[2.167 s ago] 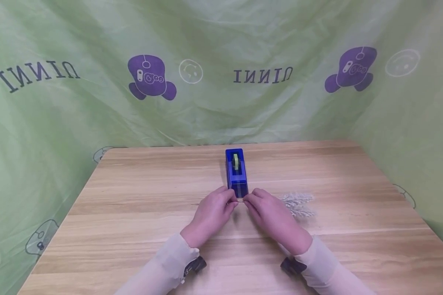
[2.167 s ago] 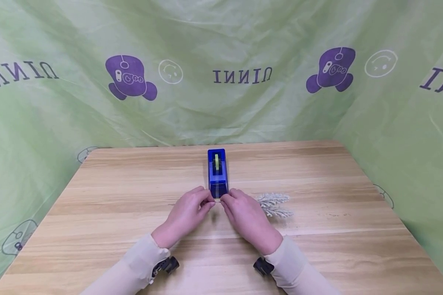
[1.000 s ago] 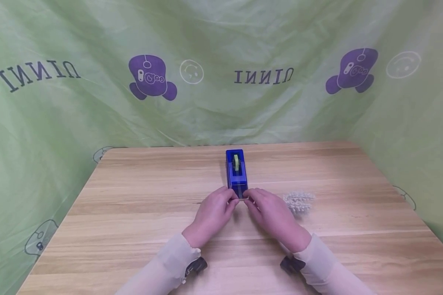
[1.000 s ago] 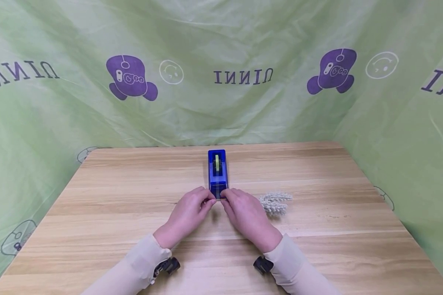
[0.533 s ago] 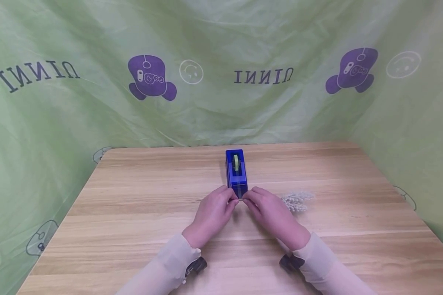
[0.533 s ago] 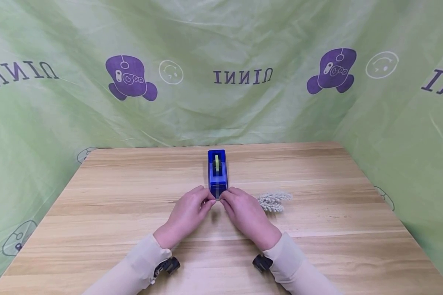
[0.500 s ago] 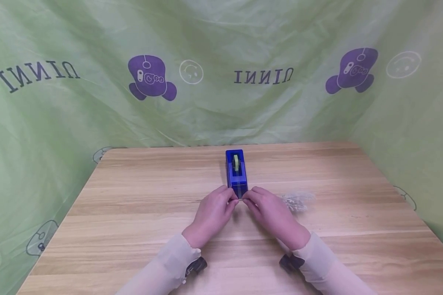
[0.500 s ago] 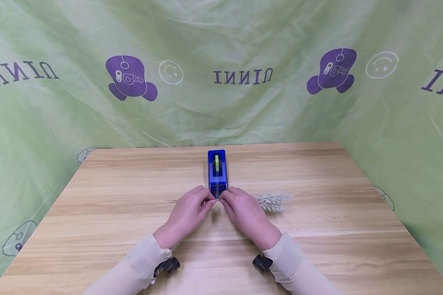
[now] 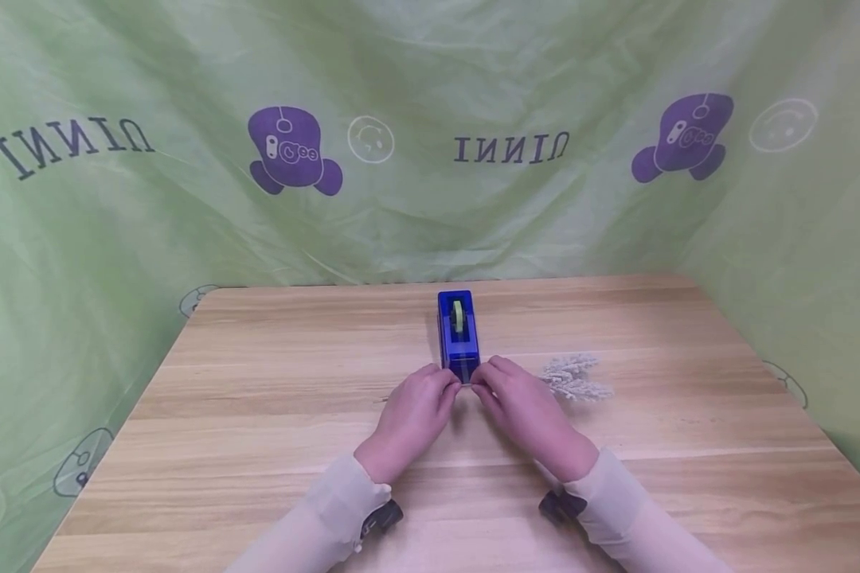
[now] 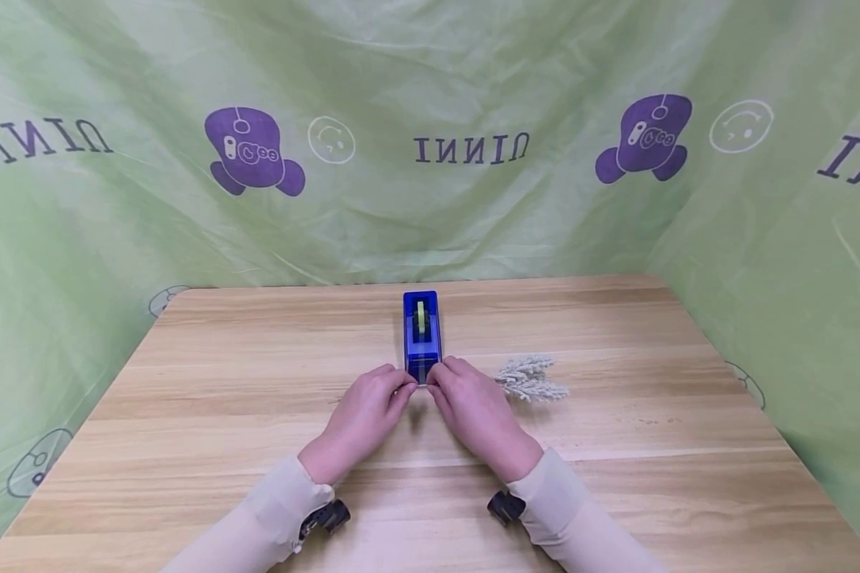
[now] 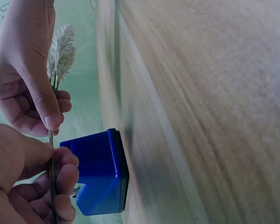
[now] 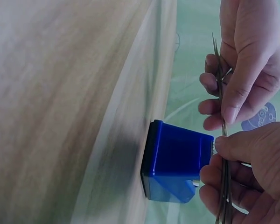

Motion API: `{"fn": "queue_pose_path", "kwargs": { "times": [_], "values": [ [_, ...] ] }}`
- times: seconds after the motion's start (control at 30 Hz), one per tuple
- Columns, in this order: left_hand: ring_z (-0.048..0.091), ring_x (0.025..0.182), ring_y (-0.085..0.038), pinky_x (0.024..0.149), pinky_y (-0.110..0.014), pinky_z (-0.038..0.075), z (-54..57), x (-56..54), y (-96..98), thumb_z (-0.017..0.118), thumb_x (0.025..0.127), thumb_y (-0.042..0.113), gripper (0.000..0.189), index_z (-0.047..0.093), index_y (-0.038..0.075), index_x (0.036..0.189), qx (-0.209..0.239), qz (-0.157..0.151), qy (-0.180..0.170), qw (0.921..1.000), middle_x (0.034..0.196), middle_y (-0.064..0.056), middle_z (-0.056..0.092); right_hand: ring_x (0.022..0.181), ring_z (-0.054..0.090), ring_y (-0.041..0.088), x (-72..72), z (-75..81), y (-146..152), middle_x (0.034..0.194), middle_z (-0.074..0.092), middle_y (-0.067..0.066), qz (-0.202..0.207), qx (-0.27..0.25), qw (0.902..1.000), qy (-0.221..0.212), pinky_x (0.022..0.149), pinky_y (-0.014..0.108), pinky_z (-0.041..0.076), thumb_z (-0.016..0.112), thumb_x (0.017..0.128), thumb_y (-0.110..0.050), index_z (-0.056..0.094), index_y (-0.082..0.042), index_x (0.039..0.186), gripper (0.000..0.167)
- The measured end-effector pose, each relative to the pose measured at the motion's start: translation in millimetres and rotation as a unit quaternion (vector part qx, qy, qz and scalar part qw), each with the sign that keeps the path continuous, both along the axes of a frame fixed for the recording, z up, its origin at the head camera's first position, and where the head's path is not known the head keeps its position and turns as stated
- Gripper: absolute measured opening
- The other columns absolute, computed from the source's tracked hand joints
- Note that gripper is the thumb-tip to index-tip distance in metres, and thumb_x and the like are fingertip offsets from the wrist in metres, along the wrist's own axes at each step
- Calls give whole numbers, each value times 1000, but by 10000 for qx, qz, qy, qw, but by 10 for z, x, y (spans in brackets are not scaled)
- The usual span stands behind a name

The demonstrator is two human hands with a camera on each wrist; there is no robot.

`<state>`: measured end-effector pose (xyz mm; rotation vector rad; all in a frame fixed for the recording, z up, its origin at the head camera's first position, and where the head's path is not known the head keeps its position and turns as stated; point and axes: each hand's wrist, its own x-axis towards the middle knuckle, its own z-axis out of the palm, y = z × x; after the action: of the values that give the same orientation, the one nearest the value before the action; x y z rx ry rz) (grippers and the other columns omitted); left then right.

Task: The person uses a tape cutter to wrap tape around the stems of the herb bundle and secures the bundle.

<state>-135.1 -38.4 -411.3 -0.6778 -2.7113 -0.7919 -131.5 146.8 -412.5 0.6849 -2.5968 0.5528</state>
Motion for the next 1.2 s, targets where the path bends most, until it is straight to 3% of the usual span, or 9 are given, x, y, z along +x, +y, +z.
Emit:
{"fn": "queue_pose_path", "kwargs": {
  "times": [0.53, 0.9, 1.2],
  "values": [
    [59, 73, -11, 67, -25, 53, -12, -32, 7, 71, 99, 14, 6, 73, 11, 94, 155, -1, -20, 9999, 89, 0, 69, 83, 62, 12, 11, 24, -18, 95, 67, 1, -51, -35, 9987, -514, 78, 33, 60, 70, 99, -11, 74, -8, 104, 7],
    [56, 72, -10, 66, -23, 52, 11, -64, -1, 69, 101, 17, 9, 74, 9, 99, 101, -65, -117, 9999, 91, 0, 68, 85, 61, 12, -17, 23, -3, 96, 66, 0, 22, -109, 9992, -376, 79, 33, 60, 71, 98, -10, 72, -9, 101, 4],
    [56, 68, -9, 63, -23, 50, 64, -111, -33, 67, 102, 15, 13, 75, 7, 94, 58, -194, -142, 9997, 84, -2, 70, 83, 60, 12, -35, -14, -13, 96, 65, 0, -13, -159, 9997, -206, 74, 31, 59, 73, 97, -11, 70, -10, 100, 4]
  ]
}}
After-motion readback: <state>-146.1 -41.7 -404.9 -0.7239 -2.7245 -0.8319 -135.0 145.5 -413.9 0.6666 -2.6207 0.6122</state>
